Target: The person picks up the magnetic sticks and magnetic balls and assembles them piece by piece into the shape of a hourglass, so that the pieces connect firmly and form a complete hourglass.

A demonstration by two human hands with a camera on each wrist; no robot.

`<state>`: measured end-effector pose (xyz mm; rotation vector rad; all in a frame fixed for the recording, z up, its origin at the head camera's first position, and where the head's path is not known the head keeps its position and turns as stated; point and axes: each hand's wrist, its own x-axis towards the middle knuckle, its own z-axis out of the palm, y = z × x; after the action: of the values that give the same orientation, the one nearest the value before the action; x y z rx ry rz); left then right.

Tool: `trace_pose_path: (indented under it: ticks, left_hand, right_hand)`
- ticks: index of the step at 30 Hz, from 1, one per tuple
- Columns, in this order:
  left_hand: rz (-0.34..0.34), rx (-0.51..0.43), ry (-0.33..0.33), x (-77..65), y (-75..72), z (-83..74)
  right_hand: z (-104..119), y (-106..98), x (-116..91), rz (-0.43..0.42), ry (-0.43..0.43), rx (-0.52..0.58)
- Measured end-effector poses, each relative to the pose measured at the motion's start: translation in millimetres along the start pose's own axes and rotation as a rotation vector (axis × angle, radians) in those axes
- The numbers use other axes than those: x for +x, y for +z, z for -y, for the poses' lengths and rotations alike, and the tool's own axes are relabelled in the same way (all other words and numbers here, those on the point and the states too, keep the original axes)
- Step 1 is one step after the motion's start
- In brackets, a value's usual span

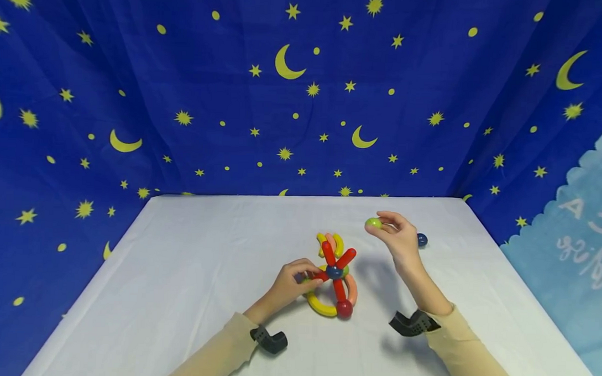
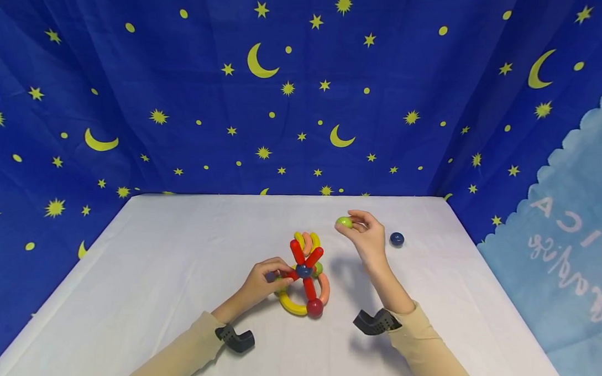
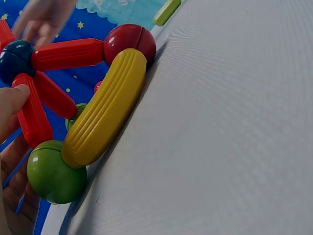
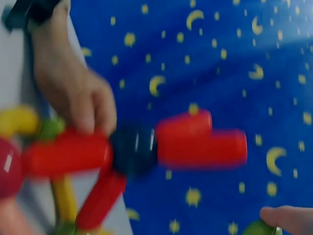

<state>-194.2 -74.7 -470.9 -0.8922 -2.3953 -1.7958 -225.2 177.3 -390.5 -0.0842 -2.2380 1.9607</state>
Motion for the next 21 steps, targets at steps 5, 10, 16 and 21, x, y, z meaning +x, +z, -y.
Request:
trace_pose_path:
  ticks: [5, 10, 16, 21]
  left_hand:
    - [0.0, 0.005, 0.004, 0.6, -0.2, -0.8]
    - [0.006, 0.003, 0.007, 1.3, 0.2, -2.0]
    - [-0.007, 0.006, 0.032, 1.9, 2.1, 4.6]
    - [-0.004, 0.014, 0.031, 1.6, 0.4, 3.0]
  right_hand:
    - [19, 26, -3, 0.163, -0.07, -0.019]
    - [31, 42, -6, 0.262, -0.124, -0.095]
    - [34, 49, -9, 0.362, -0.174, -0.123]
    - [32, 55, -10, 0.433, -0.193, -0.117]
